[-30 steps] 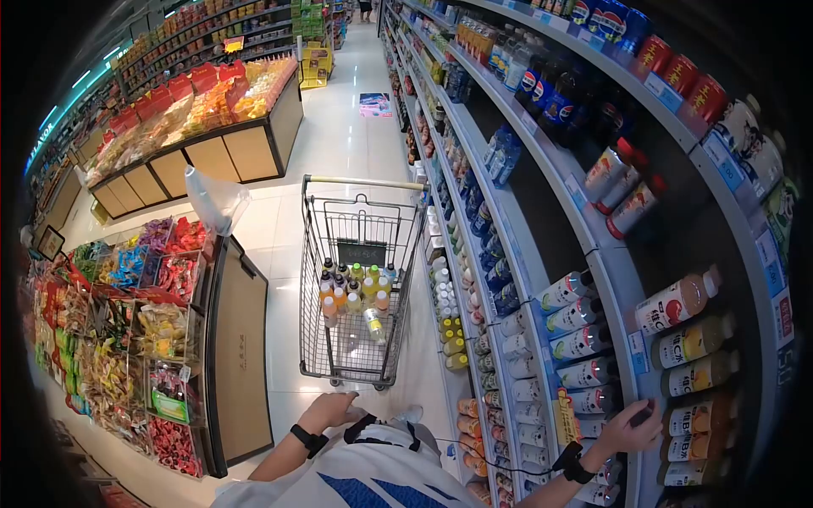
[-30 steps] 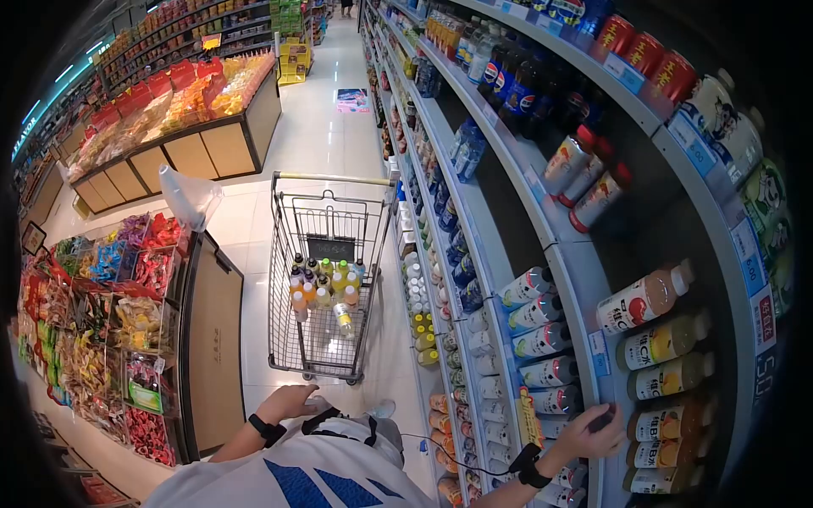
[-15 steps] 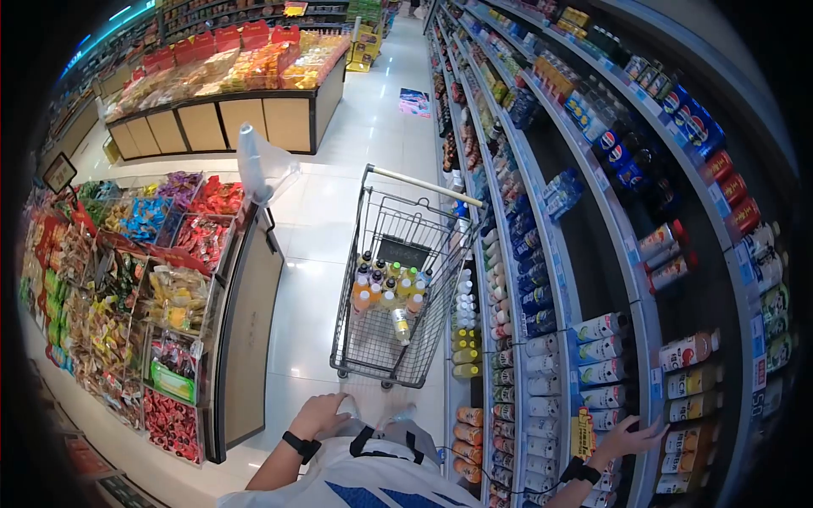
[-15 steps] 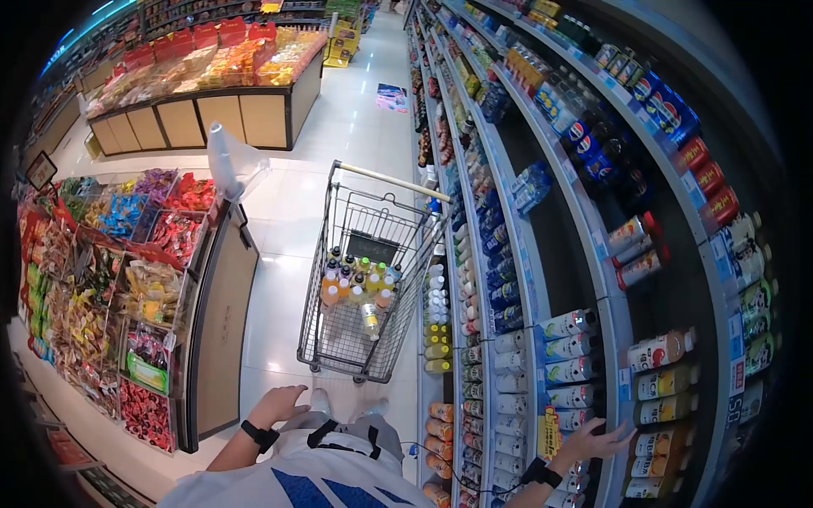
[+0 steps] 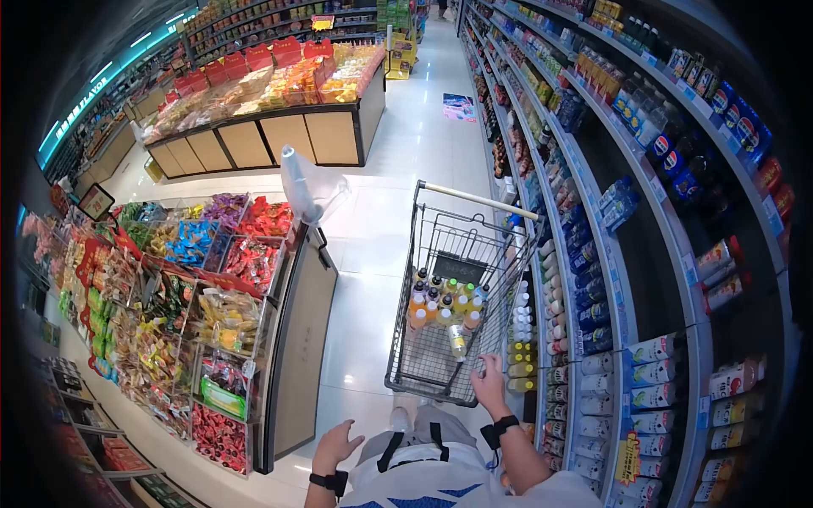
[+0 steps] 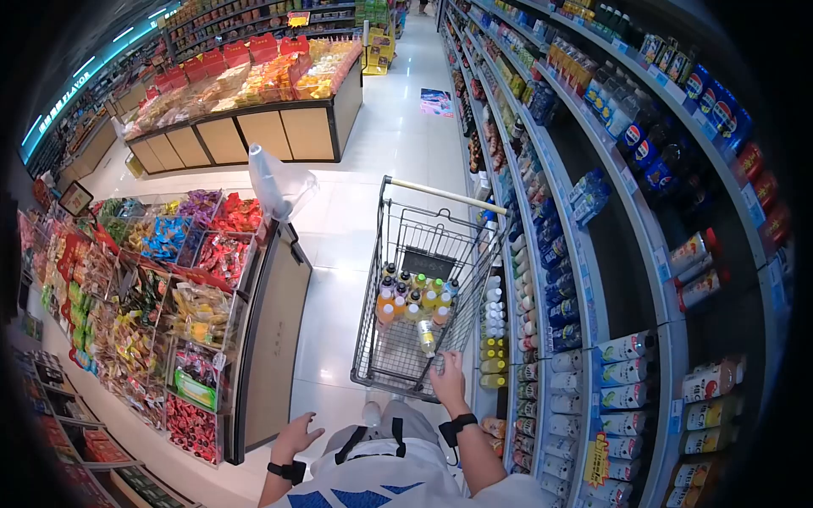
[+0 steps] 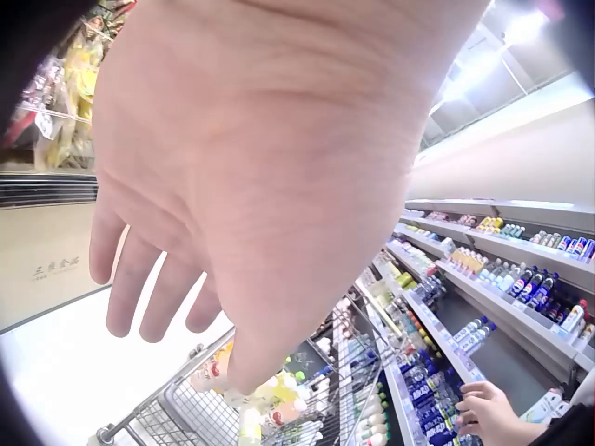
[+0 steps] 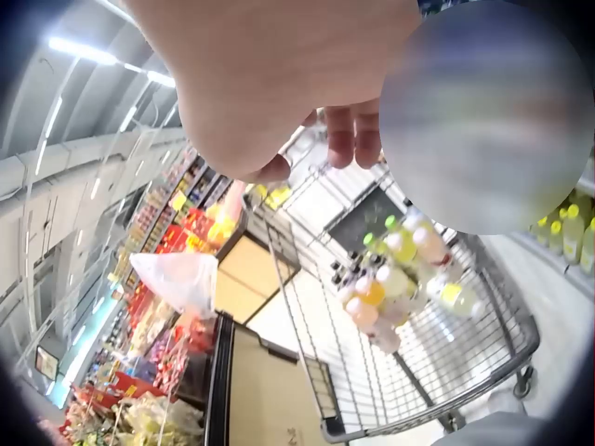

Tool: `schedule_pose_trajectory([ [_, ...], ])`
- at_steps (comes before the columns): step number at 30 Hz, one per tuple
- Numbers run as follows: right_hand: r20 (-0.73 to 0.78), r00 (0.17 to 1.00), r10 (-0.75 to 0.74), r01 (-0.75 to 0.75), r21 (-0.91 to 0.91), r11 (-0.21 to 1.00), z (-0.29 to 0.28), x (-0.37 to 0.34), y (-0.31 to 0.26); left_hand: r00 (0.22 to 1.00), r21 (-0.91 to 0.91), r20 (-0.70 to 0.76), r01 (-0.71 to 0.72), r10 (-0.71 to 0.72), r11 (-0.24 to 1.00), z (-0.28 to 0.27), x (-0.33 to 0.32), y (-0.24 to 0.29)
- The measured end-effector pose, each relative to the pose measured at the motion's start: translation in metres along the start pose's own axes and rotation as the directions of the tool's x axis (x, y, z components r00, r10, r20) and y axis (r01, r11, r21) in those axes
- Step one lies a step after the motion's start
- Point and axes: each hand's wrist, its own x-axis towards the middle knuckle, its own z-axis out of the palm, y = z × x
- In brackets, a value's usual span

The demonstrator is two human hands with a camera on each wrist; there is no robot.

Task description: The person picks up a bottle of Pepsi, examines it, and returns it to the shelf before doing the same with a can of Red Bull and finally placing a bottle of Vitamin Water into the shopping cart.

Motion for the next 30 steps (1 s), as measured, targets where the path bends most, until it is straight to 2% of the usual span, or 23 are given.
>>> schedule_pose_trajectory([
  [1, 0.122, 0.992, -0.003, 0.000, 0.021, 1.000, 0.046, 0.037, 0.024, 0.996, -0.013, 0.021, 0.085, -0.085, 0.996, -0.001, 0.000, -0.003],
  [3, 0.126, 0.992, 0.014, -0.026, 0.099, 0.995, 0.108, 0.070, 0.071, 0.965, -0.102, 0.104, 0.251, -0.241, 0.962, 0.002, -0.001, 0.002],
  [5, 0.037, 0.977, 0.210, -0.211, 0.309, 0.927, 0.173, 0.083, 0.129, 0.953, -0.109, 0.115, 0.292, -0.279, 0.950, 0.019, 0.001, -0.008],
  [6, 0.058, 0.915, 0.400, -0.393, 0.359, 0.847, 0.192, 0.087, 0.144, 0.944, -0.096, 0.144, 0.312, -0.297, 0.945, 0.024, 0.003, -0.007],
  [7, 0.096, 0.901, 0.423, -0.433, 0.182, 0.883, 0.203, 0.097, 0.145, 0.928, -0.072, 0.180, 0.344, -0.327, 0.936, 0.029, 0.005, -0.007],
  [9, 0.207, 0.726, 0.656, -0.667, -0.017, 0.745, 0.210, 0.118, 0.126, 0.919, -0.166, 0.232, 0.359, -0.318, 0.918, 0.044, 0.013, -0.004],
  [10, 0.226, 0.705, 0.672, -0.688, -0.012, 0.726, 0.224, 0.127, 0.127, 0.907, -0.273, 0.223, 0.409, -0.357, 0.871, 0.044, 0.015, 0.012],
  [11, 0.224, 0.755, 0.617, -0.629, -0.021, 0.777, 0.238, 0.134, 0.135, 0.905, -0.425, 0.207, 0.425, -0.371, 0.800, 0.061, 0.016, 0.003],
  [13, 0.240, 0.834, 0.498, -0.506, -0.029, 0.862, 0.258, 0.152, 0.135, 0.865, -0.597, 0.091, 0.444, -0.493, 0.668, 0.078, 0.014, 0.012],
  [15, 0.251, 0.899, 0.359, -0.366, -0.021, 0.930, 0.266, 0.182, 0.125, 0.858, -0.696, 0.059, 0.401, -0.510, 0.595, 0.097, 0.006, 0.017],
  [16, 0.246, 0.929, 0.278, -0.283, -0.014, 0.959, 0.272, 0.196, 0.123, 0.881, -0.635, 0.045, 0.390, -0.472, 0.667, 0.103, 0.001, 0.016],
  [19, 0.303, 0.915, 0.267, -0.269, -0.038, 0.963, 0.290, 0.232, 0.113, 0.833, -0.579, 0.067, 0.481, -0.550, 0.658, 0.115, -0.014, 0.012],
  [20, 0.334, 0.919, 0.210, -0.213, -0.028, 0.977, 0.306, 0.239, 0.128, 0.829, -0.584, 0.073, 0.486, -0.554, 0.650, 0.116, -0.017, 0.011],
  [21, 0.361, 0.921, 0.147, -0.153, -0.012, 0.988, 0.324, 0.244, 0.146, 0.792, -0.587, 0.109, 0.539, -0.601, 0.604, 0.112, -0.019, 0.016],
  [24, 0.299, 0.937, 0.183, -0.181, -0.036, 0.983, 0.346, 0.249, 0.160, 0.768, -0.602, 0.066, 0.540, -0.637, 0.589, 0.081, -0.009, 0.053],
  [26, 0.277, 0.943, 0.184, -0.165, -0.091, 0.982, 0.342, 0.244, 0.156, 0.735, -0.544, 0.126, 0.613, -0.667, 0.573, 0.056, 0.007, 0.072],
  [29, 0.256, 0.962, 0.098, -0.079, -0.083, 0.993, 0.328, 0.225, 0.141, 0.749, -0.565, 0.083, 0.579, -0.657, 0.588, 0.056, 0.014, 0.061],
  [30, 0.245, 0.962, 0.122, -0.115, -0.045, 0.992, 0.328, 0.215, 0.138, 0.769, -0.607, 0.047, 0.528, -0.637, 0.594, 0.068, 0.011, 0.045],
])
